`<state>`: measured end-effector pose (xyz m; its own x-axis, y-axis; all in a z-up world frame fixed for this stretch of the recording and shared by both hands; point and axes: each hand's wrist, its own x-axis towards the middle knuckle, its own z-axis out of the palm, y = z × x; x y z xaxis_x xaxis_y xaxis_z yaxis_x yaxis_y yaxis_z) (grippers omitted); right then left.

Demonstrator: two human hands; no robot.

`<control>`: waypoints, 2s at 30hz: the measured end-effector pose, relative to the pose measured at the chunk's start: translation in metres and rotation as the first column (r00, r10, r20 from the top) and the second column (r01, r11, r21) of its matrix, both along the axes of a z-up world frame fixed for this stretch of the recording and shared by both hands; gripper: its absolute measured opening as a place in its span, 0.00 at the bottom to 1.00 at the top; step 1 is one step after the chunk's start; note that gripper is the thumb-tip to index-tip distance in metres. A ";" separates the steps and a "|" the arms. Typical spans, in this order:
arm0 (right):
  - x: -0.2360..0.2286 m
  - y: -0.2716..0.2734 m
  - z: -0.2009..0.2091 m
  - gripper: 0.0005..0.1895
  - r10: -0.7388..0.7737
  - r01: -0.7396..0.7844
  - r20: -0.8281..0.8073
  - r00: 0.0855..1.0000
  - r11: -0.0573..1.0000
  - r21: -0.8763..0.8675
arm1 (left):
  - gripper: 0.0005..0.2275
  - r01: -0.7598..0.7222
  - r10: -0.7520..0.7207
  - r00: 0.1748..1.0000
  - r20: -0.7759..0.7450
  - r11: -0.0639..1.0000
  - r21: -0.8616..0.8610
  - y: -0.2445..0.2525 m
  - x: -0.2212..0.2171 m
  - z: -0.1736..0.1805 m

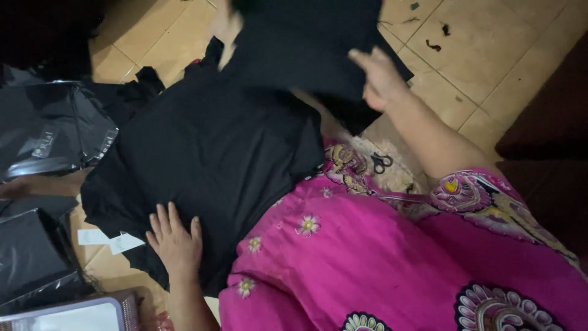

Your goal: Folding black garments using a cardboard template for uniform sizing on the floor.

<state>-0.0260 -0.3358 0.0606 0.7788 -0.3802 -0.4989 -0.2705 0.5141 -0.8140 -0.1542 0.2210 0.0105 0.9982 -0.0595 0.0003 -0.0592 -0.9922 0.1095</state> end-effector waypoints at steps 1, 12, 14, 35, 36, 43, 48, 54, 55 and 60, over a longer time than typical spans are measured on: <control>0.002 -0.012 -0.009 0.58 0.002 -0.002 -0.001 1.000 1.000 -0.001 | 0.32 -0.002 0.002 1.000 -0.001 1.000 -0.001 -0.002 0.000 0.003; -0.008 -0.083 -0.194 0.30 -0.217 0.217 -0.019 0.976 0.976 -0.004 | 0.33 -0.256 0.256 0.967 0.013 0.966 0.024 0.016 -0.016 0.028; -0.013 -0.082 -0.202 0.26 -0.227 0.224 -0.110 0.968 0.974 -0.041 | 0.32 -0.262 0.262 0.965 0.012 0.965 0.001 0.021 -0.018 0.024; -0.057 -0.102 -0.102 0.09 -0.256 0.121 -0.200 0.946 0.847 -0.517 | 0.22 -0.556 0.747 0.662 -0.052 0.443 -0.703 0.101 -0.092 -0.053; -0.055 -0.090 -0.086 0.09 -0.263 0.144 -0.164 0.951 0.843 -0.518 | 0.20 -0.551 0.768 0.638 -0.050 0.411 -0.727 0.093 -0.097 -0.038; 0.002 -0.060 -0.089 0.18 -0.096 -0.030 -0.167 0.981 0.779 -0.626 | 0.22 -0.310 0.469 0.819 0.331 0.847 -0.431 0.098 -0.002 -0.002; 0.011 -0.014 -0.069 0.14 0.227 -0.261 -0.142 0.964 0.684 -0.681 | 0.19 -0.436 0.487 0.844 0.226 0.867 -0.241 0.117 0.067 -0.035; -0.007 -0.006 -0.046 0.14 0.283 -0.346 -0.211 0.936 0.623 -0.701 | 0.06 -0.407 0.619 0.751 0.232 0.709 -0.576 0.147 0.098 -0.033; -0.006 -0.009 -0.050 0.14 0.281 -0.346 -0.212 0.936 0.621 -0.703 | 0.06 -0.406 0.619 0.752 0.229 0.708 -0.578 0.150 0.100 -0.027; -0.003 -0.006 -0.062 0.13 0.236 -0.348 -0.256 0.937 0.636 -0.689 | 0.06 -0.471 0.646 0.757 0.093 0.639 -0.608 0.156 0.116 -0.023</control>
